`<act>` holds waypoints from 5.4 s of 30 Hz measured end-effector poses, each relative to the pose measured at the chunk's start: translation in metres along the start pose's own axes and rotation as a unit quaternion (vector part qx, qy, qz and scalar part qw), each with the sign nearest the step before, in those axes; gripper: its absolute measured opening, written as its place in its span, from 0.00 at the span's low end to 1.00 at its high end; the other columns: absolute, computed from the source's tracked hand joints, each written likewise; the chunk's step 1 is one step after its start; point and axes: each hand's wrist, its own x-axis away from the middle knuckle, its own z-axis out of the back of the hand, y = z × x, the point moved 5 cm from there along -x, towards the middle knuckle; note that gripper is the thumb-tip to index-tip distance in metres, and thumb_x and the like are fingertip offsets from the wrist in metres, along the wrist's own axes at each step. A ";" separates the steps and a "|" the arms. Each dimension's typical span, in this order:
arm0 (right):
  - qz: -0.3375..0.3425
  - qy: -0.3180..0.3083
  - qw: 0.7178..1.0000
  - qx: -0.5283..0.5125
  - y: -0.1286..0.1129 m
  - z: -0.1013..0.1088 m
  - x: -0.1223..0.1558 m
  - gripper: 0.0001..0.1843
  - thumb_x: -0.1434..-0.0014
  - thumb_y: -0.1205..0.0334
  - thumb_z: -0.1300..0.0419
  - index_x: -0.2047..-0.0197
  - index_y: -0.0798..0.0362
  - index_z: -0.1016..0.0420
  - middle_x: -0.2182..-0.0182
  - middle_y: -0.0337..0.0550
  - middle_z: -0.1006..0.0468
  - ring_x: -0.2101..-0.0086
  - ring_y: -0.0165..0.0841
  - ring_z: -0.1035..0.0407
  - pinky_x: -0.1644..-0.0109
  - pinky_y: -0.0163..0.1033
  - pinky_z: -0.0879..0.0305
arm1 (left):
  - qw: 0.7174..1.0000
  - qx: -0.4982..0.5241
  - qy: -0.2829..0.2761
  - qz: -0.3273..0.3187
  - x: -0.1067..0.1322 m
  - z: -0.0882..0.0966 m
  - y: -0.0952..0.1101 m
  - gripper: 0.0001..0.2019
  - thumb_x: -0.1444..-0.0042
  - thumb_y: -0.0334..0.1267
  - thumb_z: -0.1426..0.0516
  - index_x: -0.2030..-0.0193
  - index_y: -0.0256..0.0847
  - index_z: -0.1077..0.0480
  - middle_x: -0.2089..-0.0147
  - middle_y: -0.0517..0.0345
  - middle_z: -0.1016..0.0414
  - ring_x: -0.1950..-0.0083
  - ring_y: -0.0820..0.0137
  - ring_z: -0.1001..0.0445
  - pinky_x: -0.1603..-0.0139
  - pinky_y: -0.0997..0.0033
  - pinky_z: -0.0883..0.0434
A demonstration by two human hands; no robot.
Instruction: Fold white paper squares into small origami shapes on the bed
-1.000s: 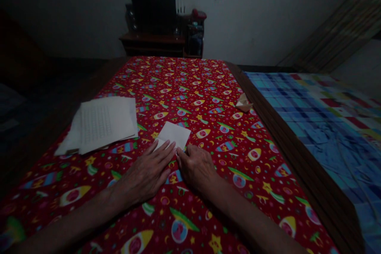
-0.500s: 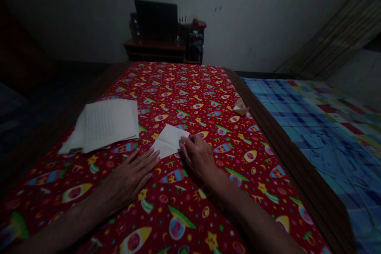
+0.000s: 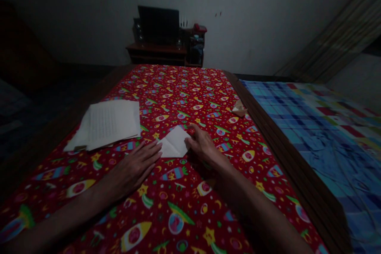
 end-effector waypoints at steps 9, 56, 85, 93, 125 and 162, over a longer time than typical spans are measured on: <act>-0.032 -0.164 0.982 -0.093 -0.023 -0.016 0.104 0.13 0.41 0.59 0.46 0.53 0.50 0.30 0.69 0.39 0.26 0.71 0.29 0.32 0.71 0.32 0.40 | 0.998 0.046 -0.001 -0.035 -0.017 -0.004 0.019 0.19 0.37 0.38 0.51 0.40 0.37 0.39 0.35 0.48 0.41 0.33 0.60 0.46 0.34 0.51 0.46; 0.103 -0.033 0.992 0.069 -0.037 -0.021 0.066 0.03 0.39 0.62 0.48 0.64 0.52 0.38 0.70 0.42 0.30 0.70 0.32 0.38 0.66 0.36 0.41 | 0.994 0.102 -0.008 -0.038 0.009 -0.006 0.036 0.21 0.39 0.28 0.53 0.39 0.41 0.41 0.39 0.56 0.35 0.36 0.60 0.42 0.35 0.46 0.47; 0.229 0.079 0.956 0.167 -0.053 -0.013 0.086 0.10 0.37 0.66 0.49 0.56 0.54 0.29 0.56 0.50 0.24 0.56 0.39 0.34 0.54 0.47 0.36 | 0.997 0.063 -0.013 -0.044 0.011 -0.004 0.046 0.18 0.36 0.36 0.53 0.40 0.40 0.39 0.37 0.58 0.37 0.36 0.63 0.42 0.36 0.54 0.46; 0.245 -0.083 0.931 0.257 -0.047 -0.029 0.124 0.30 0.36 0.58 0.50 0.35 0.61 0.50 0.38 0.52 0.43 0.37 0.41 0.53 0.36 0.57 0.50 | 0.997 0.057 0.012 -0.050 0.010 0.000 0.047 0.17 0.36 0.36 0.53 0.43 0.38 0.36 0.39 0.54 0.35 0.37 0.63 0.40 0.36 0.56 0.46; 0.216 0.039 0.940 0.262 -0.043 -0.021 0.088 0.08 0.38 0.62 0.45 0.68 0.53 0.29 0.68 0.43 0.25 0.65 0.35 0.33 0.61 0.43 0.39 | 0.977 0.203 -0.032 -0.060 -0.022 -0.002 0.023 0.07 0.37 0.36 0.50 0.64 0.38 0.32 0.61 0.56 0.28 0.56 0.67 0.31 0.53 0.65 0.34; 0.062 0.077 0.987 0.126 -0.027 -0.011 0.078 0.03 0.42 0.64 0.44 0.64 0.52 0.37 0.69 0.42 0.31 0.68 0.33 0.37 0.67 0.36 0.40 | 0.969 0.242 -0.049 0.024 -0.064 -0.018 -0.034 0.15 0.53 0.32 0.36 0.61 0.39 0.37 0.57 0.56 0.33 0.55 0.64 0.36 0.55 0.64 0.35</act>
